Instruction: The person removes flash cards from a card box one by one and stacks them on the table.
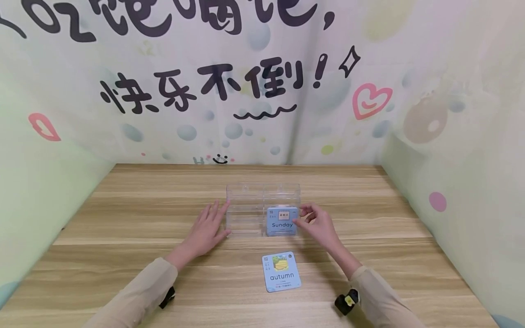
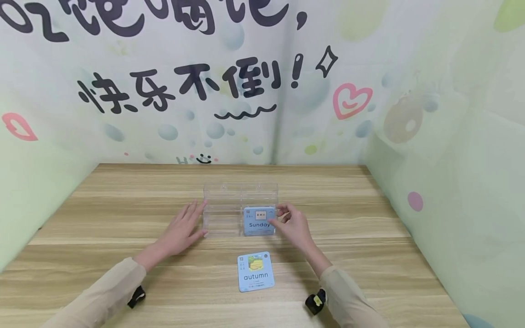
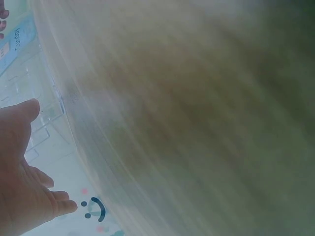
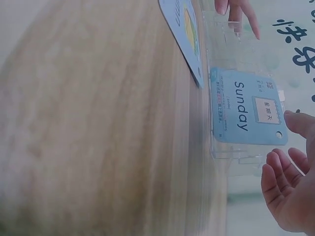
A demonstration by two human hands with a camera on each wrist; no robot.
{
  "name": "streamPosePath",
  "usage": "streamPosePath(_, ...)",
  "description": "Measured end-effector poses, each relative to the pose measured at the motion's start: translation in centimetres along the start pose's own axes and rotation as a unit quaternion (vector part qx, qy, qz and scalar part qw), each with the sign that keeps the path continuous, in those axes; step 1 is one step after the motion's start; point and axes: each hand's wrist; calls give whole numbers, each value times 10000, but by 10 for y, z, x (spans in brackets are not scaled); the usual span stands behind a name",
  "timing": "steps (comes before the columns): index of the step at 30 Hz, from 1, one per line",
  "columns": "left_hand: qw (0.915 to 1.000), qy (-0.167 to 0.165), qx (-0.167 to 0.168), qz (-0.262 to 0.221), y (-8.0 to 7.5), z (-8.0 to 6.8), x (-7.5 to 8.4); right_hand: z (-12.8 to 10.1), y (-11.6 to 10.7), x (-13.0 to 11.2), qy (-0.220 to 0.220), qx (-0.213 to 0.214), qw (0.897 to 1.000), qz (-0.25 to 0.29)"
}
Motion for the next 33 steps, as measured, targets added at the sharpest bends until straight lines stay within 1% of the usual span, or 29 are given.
streamPosePath(3, 10000, 0, -3, 5, 0, 0, 0, 0, -1, -1, 35, -10, 9999, 104)
streamPosePath(10, 10000, 0, -3, 1, 0, -1, 0, -6, -12, -29, -14, 10, 9995, 306)
streamPosePath(14, 10000, 5, 16, -23, 0, -1, 0, -5, -11, -33, 76, 67, 9995, 309)
streamPosePath(17, 10000, 9, 29, -40, 0, -1, 0, -2, -8, -29, 64, 114, 9991, 398)
streamPosePath(20, 10000, 9, 33, -47, 0, -1, 0, 3, 1, -15, 100, 169, 9982, 572)
streamPosePath(24, 10000, 3, 23, -30, 0, -1, -1, 10, 12, 2, 185, 252, 9978, 591)
streamPosePath(27, 10000, -14, 11, -45, 0, -1, -1, 12, 16, 6, 165, 343, 9978, 540)
streamPosePath(33, 10000, -16, 13, -80, 0, -2, 0, 14, 19, 8, 91, 450, 9970, 619)
Point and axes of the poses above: each hand's wrist, its own z-axis towards the middle knuckle, its own y-axis out of the palm, x = y × z, and after that the axes turned 15 degrees about -z, right-handed
